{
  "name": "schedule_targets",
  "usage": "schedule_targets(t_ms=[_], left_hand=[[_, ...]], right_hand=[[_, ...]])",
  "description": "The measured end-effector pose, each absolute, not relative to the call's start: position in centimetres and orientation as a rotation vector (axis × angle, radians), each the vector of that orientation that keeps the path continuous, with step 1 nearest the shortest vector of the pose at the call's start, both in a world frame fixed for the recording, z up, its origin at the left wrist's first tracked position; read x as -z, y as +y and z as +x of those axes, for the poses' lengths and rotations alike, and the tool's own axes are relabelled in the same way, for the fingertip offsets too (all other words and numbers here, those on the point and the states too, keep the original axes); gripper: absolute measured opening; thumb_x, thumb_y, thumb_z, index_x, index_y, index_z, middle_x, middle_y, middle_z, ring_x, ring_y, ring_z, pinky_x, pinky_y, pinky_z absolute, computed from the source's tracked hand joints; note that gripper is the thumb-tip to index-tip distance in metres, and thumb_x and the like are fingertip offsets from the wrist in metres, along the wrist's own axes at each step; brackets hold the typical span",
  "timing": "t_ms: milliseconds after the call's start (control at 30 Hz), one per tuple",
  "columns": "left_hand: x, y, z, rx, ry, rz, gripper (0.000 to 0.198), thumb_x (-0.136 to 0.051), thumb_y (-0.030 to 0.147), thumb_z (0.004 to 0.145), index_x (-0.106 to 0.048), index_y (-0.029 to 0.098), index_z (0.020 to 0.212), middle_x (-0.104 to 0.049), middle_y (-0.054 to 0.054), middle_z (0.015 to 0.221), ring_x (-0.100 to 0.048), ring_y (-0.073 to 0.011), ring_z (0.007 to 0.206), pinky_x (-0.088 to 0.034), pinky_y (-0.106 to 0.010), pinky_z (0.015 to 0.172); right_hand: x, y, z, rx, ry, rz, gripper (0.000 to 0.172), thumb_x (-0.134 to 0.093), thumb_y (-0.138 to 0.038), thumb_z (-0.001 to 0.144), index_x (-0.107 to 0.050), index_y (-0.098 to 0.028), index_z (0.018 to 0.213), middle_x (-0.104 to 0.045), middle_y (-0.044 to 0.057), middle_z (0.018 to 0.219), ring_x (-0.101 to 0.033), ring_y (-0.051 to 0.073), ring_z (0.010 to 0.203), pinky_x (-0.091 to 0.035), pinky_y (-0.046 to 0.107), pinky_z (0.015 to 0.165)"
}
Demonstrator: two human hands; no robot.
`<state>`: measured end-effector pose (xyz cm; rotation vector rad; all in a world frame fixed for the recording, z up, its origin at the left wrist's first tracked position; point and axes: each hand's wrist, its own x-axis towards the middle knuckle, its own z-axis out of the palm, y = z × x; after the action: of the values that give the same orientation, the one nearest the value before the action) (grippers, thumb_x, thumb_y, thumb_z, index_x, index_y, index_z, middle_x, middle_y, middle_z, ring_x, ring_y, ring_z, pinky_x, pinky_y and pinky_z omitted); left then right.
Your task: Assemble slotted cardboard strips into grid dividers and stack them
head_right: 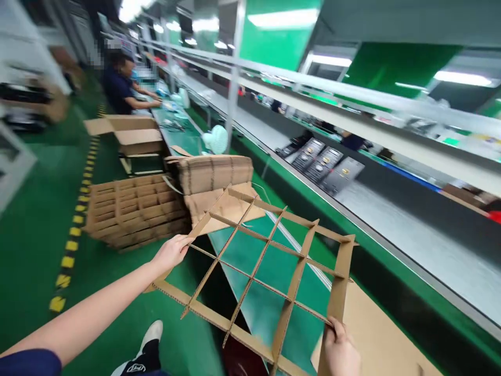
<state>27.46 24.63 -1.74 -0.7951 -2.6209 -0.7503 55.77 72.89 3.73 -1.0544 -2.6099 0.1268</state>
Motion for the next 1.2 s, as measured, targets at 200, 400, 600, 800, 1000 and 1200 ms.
schedule_targets(t_ms=[200, 400, 600, 800, 1000, 1200], left_hand=[[5.4, -0.6, 27.8, 0.771, -2.603, -0.204, 0.038, -0.036, 0.017, 0.086, -0.064, 0.020, 0.111, -0.066, -0.008, 0.108, -0.060, -0.0193, 0.100, -0.050, -0.032, 0.090], [11.7, -23.2, 31.3, 0.575, -2.655, 0.464, 0.042, -0.034, 0.030, 0.082, -0.064, 0.017, 0.109, -0.068, -0.011, 0.103, -0.060, -0.0267, 0.100, -0.049, -0.039, 0.088], [17.9, -32.4, 29.3, 0.467, -2.702, 0.838, 0.042, -0.034, 0.028, 0.076, -0.067, 0.020, 0.102, -0.069, -0.009, 0.097, -0.062, -0.0263, 0.096, -0.049, -0.038, 0.089], [22.7, -34.0, 15.5, 0.432, -2.813, 0.761, 0.043, -0.033, 0.026, 0.076, -0.068, 0.018, 0.100, -0.069, -0.010, 0.098, -0.062, -0.0256, 0.098, -0.049, -0.036, 0.091], [28.8, -33.7, -3.9, 0.471, -2.855, 0.685, 0.039, -0.036, 0.022, 0.078, -0.068, 0.023, 0.099, -0.070, -0.007, 0.097, -0.063, -0.0235, 0.093, -0.051, -0.034, 0.087], [34.2, -32.7, -18.9, 0.515, -3.025, 0.455, 0.038, -0.037, 0.020, 0.080, -0.066, 0.019, 0.105, -0.067, -0.009, 0.101, -0.060, -0.0260, 0.102, -0.046, -0.040, 0.096]], right_hand=[[-5.7, 53.6, 34.9, -0.090, -2.722, -0.333, 0.039, -0.032, -0.043, 0.084, -0.063, -0.026, 0.101, -0.062, 0.006, 0.117, -0.064, 0.026, 0.095, -0.053, 0.037, 0.072], [-1.1, 27.9, 16.2, -0.331, -2.924, 0.273, 0.033, -0.038, -0.025, 0.086, -0.066, -0.021, 0.102, -0.065, 0.008, 0.111, -0.063, 0.020, 0.097, -0.048, 0.031, 0.087], [6.9, 13.9, 3.3, -0.367, -3.115, 0.515, 0.027, -0.044, -0.019, 0.089, -0.068, -0.023, 0.099, -0.065, 0.003, 0.112, -0.064, 0.016, 0.092, -0.046, 0.024, 0.082], [14.4, 11.0, -11.5, -0.318, -3.215, 0.371, 0.027, -0.046, -0.013, 0.085, -0.067, -0.021, 0.100, -0.065, 0.004, 0.109, -0.063, 0.016, 0.092, -0.044, 0.023, 0.080], [21.8, 10.8, -28.4, -0.292, -3.280, 0.088, 0.034, -0.039, -0.009, 0.084, -0.064, -0.020, 0.105, -0.061, 0.005, 0.117, -0.062, 0.016, 0.096, -0.042, 0.025, 0.081], [22.8, 12.9, -36.1, -0.165, -3.293, -0.328, 0.036, -0.043, -0.015, 0.086, -0.058, -0.023, 0.117, -0.042, 0.007, 0.142, -0.058, 0.020, 0.107, -0.042, 0.030, 0.085]])
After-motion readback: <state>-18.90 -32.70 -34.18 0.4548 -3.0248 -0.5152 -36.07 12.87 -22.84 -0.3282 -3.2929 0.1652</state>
